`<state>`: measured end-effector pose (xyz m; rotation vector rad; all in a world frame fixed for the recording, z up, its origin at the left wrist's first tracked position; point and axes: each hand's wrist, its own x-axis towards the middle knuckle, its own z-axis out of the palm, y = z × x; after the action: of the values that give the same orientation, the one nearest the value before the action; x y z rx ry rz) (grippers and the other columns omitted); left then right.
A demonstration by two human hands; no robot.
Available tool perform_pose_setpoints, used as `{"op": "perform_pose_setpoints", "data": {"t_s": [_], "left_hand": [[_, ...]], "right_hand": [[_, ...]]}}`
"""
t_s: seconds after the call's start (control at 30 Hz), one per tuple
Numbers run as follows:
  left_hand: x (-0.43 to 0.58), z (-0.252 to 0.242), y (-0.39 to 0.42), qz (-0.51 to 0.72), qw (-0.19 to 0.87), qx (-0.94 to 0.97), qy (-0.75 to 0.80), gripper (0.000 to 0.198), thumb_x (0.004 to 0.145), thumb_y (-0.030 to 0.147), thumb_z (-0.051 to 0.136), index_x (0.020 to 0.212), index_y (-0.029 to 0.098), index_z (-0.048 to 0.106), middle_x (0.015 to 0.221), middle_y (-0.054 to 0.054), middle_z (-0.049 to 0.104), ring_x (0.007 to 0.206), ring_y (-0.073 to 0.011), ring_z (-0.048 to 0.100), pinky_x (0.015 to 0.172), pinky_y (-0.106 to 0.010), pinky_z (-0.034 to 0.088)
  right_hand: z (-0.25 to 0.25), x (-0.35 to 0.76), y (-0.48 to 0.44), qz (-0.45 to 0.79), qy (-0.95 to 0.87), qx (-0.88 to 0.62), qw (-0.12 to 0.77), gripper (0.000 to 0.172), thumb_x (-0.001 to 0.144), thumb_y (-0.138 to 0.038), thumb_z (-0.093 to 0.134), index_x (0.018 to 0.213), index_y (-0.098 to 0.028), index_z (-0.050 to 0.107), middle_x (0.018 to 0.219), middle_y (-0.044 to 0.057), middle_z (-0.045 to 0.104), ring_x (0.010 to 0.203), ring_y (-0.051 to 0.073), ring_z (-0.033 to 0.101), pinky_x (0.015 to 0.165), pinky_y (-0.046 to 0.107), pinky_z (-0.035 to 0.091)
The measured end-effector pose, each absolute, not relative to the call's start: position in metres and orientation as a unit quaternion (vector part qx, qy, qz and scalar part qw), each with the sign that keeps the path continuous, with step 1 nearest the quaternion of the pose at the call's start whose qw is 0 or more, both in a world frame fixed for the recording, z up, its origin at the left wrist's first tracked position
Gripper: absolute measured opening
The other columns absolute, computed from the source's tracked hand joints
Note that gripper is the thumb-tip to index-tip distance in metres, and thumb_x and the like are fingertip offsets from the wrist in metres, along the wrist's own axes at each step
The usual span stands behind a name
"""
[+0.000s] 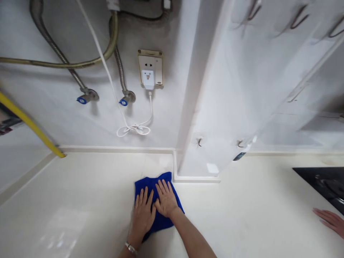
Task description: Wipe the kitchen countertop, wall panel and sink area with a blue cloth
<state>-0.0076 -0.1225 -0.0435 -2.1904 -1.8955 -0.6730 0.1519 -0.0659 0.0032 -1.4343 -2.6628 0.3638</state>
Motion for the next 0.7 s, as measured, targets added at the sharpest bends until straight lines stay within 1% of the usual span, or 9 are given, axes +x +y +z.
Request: {"op": "perform_pose_setpoints", "data": {"t_s": [0.17,0.33,0.47,0.63,0.7], "left_hand": [[-0.023,-0.036,-0.062,-0.236,0.023,-0.739,-0.631,0.059,0.096,0.029,0.049,0.154,0.024,0.043,0.163,-0.011,0.036,0.153,-0.0317,0.029,0.123,-0.057,0.036],[-0.022,-0.029,-0.003,-0.252,-0.016,-0.722,-0.645,0.057,0.094,0.029,0.050,0.152,0.027,0.046,0.164,-0.011,0.033,0.153,-0.0324,0.031,0.123,-0.057,0.034],[-0.019,-0.029,0.036,-0.261,-0.041,-0.719,-0.643,0.057,0.093,0.026,0.049,0.150,0.027,0.049,0.165,-0.011,0.033,0.153,-0.0320,0.030,0.125,-0.056,0.031],[-0.017,-0.029,0.069,-0.277,-0.059,-0.711,-0.644,0.057,0.093,0.025,0.049,0.149,0.025,0.051,0.166,-0.009,0.032,0.154,-0.0319,0.028,0.127,-0.055,0.026],[-0.017,-0.028,0.078,-0.278,-0.068,-0.715,-0.638,0.057,0.092,0.026,0.050,0.149,0.024,0.052,0.166,-0.009,0.031,0.154,-0.0326,0.028,0.127,-0.055,0.024]], "right_hand": [[-0.008,0.134,-0.015,0.079,-0.851,-0.518,0.042,0.074,0.099,-0.045,0.041,0.164,-0.017,0.020,0.172,0.010,0.011,0.160,0.031,0.008,0.130,0.053,0.012],[-0.029,0.125,0.034,0.034,-0.803,-0.594,0.038,0.076,0.097,-0.042,0.042,0.164,-0.015,0.018,0.172,0.013,0.012,0.160,0.034,0.007,0.128,0.058,0.010],[-0.039,0.121,0.063,0.007,-0.771,-0.635,0.051,0.075,0.098,-0.041,0.039,0.164,-0.014,0.017,0.172,0.013,0.013,0.160,0.034,0.007,0.128,0.057,0.007],[-0.036,0.119,0.090,0.006,-0.759,-0.650,0.029,0.073,0.099,-0.040,0.035,0.164,-0.012,0.018,0.172,0.015,0.016,0.160,0.033,0.009,0.128,0.055,0.006],[-0.033,0.118,0.095,0.005,-0.754,-0.656,0.024,0.072,0.100,-0.041,0.033,0.164,-0.012,0.018,0.172,0.014,0.015,0.160,0.032,0.007,0.128,0.054,0.005]]}}
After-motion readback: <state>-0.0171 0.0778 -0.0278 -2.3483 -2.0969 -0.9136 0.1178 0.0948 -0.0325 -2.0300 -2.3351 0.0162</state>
